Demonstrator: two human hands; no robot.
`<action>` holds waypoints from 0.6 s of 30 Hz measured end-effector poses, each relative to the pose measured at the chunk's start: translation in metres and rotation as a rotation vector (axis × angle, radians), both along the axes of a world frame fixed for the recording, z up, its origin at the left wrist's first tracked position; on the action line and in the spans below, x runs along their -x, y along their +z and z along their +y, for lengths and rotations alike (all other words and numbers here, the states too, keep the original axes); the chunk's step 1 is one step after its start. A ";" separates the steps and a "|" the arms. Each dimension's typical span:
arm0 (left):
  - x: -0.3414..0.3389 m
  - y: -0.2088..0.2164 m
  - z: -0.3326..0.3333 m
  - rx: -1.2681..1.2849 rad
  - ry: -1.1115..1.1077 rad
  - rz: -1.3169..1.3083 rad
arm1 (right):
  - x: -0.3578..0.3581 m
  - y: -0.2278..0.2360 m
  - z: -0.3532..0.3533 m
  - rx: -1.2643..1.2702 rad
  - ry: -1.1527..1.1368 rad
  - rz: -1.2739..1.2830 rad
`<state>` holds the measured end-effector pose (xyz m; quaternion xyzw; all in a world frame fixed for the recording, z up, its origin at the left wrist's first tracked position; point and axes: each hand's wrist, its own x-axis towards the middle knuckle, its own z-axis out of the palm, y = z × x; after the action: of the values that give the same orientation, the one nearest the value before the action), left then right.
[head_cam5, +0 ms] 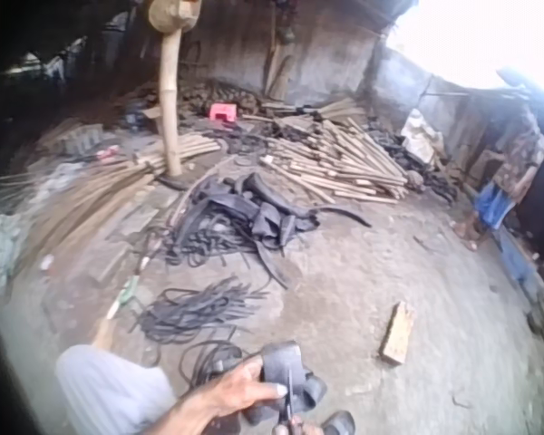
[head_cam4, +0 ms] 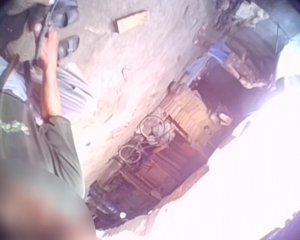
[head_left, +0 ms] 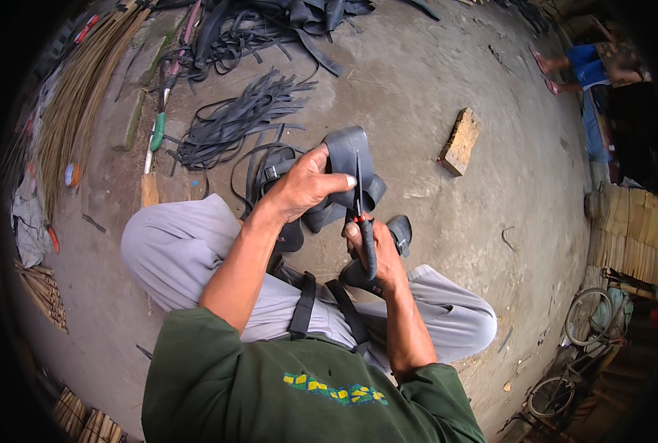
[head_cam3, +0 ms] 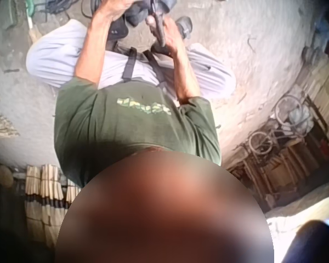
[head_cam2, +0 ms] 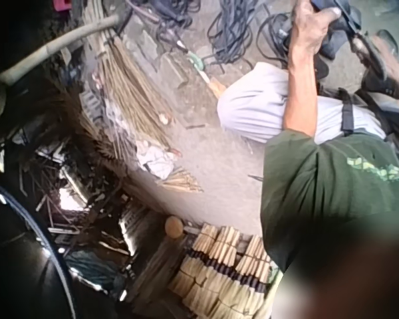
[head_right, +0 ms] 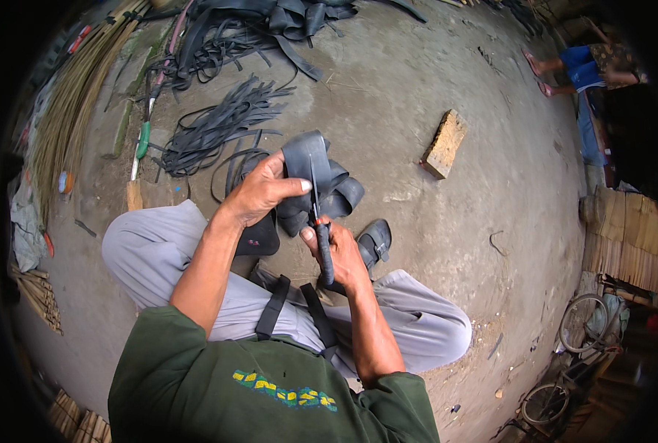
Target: The person sits on the floor and uses shears to cut a long strip from a piece of black rubber. They then pick up a rubber shoe upper and cut a strip from its side.
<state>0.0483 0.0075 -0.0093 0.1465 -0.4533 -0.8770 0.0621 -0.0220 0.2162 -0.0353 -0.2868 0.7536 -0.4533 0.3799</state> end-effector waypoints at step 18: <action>0.002 -0.001 0.002 -0.066 0.033 0.010 | -0.002 0.006 0.000 -0.044 -0.083 -0.105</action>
<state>0.0465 0.0096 -0.0103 0.1517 -0.4212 -0.8911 0.0741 -0.0204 0.2166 -0.0291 -0.2230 0.7535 -0.4665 0.4061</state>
